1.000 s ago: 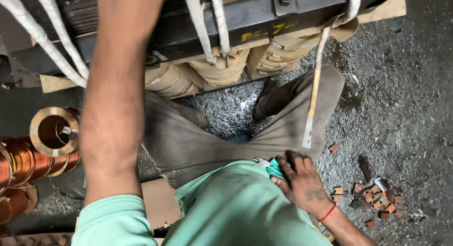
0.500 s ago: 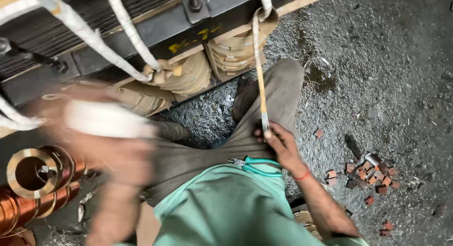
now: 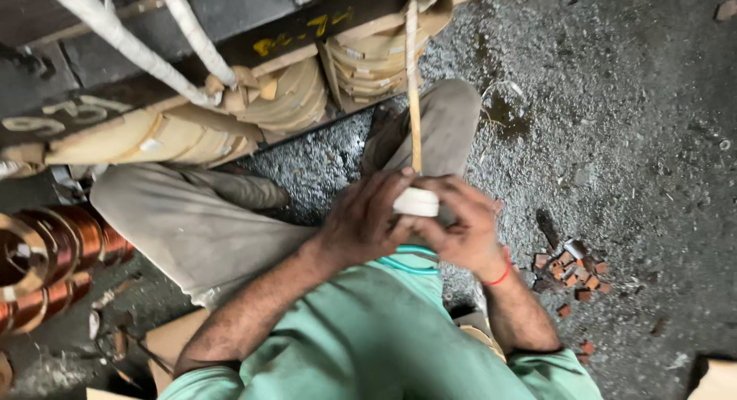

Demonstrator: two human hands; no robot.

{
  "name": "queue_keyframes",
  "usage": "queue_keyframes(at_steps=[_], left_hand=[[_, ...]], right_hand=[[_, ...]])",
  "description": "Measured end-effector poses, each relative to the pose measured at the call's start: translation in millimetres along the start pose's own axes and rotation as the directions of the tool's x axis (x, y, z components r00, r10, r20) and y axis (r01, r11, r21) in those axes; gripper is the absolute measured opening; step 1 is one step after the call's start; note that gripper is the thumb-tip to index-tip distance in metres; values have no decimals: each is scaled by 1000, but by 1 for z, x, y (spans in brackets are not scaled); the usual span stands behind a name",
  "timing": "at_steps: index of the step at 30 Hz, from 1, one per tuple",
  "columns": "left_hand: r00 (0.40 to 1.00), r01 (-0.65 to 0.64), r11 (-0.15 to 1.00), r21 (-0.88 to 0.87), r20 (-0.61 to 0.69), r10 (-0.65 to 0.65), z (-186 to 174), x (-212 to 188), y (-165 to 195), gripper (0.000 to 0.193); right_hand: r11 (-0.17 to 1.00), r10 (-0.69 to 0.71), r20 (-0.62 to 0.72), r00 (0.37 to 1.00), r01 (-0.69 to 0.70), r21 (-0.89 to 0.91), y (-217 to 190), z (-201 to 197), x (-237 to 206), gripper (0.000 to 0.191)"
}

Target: The person wraps white insulating tape around a white wire or cable, using pliers to cut the tape. The person then wipes a nearby machine component with a green cloth.

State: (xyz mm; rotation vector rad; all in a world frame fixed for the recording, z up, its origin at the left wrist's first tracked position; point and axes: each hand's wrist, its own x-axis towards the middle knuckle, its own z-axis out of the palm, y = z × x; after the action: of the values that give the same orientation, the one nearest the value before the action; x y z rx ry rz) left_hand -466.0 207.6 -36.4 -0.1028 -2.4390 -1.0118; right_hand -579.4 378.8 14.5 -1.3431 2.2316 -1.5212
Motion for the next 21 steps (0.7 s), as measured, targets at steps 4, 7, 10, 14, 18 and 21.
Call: queue_keyframes(at_steps=[4,7,10,14,18,21], left_hand=[[987,123,992,-6,-99,-123,-15,-9,-42,43],[882,438,898,-50,-170,-439,-25,-16,-63,19],[798,526,798,-295,-153,-583,-18,-28,-57,21],[832,465,682,-565,17,-554,18,-39,-43,20],[708,620,486,-616,175,-684,57,-31,-73,14],[515,641,-13,-767,443,-734,81,-13,-99,33]], right_hand=[[985,91,-139,986,-110,-134,21,-44,-2,34],[985,161,-176,971,-146,95,33,-67,0,41],[985,156,-179,971,-167,-49,40,-77,4,39],[979,127,-203,971,-156,-134,56,-75,13,41],[979,192,-240,952,-203,-23,79,-72,23,41],[972,219,-252,943,-233,-27,93,-69,32,39]])
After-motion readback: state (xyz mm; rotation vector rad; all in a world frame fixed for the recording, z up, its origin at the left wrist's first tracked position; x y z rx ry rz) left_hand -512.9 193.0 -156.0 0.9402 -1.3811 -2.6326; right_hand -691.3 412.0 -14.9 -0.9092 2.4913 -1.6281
